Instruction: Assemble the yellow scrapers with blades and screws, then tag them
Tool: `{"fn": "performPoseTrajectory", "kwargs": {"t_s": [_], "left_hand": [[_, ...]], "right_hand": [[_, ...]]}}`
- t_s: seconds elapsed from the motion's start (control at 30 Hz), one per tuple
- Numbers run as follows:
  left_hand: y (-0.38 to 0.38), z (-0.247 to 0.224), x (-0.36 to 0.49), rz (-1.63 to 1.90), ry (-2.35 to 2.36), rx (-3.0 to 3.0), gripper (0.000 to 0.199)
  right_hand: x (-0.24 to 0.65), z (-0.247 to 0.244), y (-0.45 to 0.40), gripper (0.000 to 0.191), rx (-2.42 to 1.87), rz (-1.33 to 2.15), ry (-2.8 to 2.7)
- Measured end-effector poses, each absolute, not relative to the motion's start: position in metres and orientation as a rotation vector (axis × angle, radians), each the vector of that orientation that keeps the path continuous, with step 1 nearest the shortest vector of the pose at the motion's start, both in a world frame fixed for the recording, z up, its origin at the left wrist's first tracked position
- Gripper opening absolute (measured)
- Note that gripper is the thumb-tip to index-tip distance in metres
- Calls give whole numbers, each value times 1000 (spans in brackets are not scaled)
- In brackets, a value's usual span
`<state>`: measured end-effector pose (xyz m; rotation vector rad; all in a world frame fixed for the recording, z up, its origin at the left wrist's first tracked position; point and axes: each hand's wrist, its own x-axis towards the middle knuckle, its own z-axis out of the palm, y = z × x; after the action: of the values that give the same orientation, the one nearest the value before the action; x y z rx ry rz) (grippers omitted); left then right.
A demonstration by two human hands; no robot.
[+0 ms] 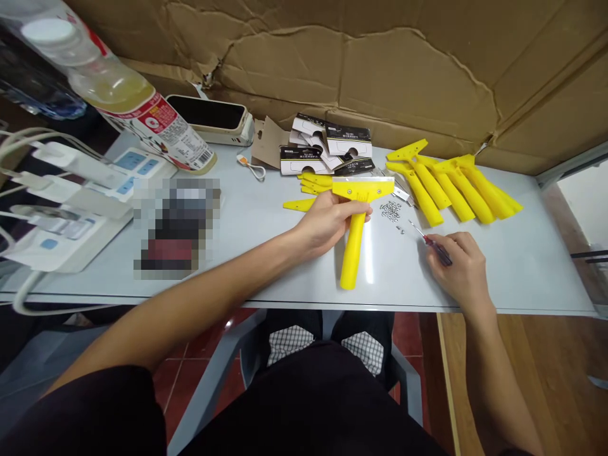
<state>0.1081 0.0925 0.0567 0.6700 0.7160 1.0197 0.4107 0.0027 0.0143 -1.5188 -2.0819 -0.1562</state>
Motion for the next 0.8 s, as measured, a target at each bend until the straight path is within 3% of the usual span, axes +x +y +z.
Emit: {"fn": "performPoseTrajectory", "kwargs": {"t_s": [0.17,0.5,0.63,0.73,0.8], "left_hand": [[97,46,106,1084,696,761,37],[110,39,102,1128,774,753,45],[113,39,102,1157,844,721,52],[115,37,103,1175,860,726,46],[115,37,104,1191,853,729,39]], "right_hand": [[422,2,9,20,-1609,-338,-2131],[424,5,11,30,-1663,-431,-2153],[418,11,3,25,-1572,-595,-2099],[393,25,-6,19,-1412,-640,-1967],[368,35,-9,21,-1326,-404,-1914]]}}
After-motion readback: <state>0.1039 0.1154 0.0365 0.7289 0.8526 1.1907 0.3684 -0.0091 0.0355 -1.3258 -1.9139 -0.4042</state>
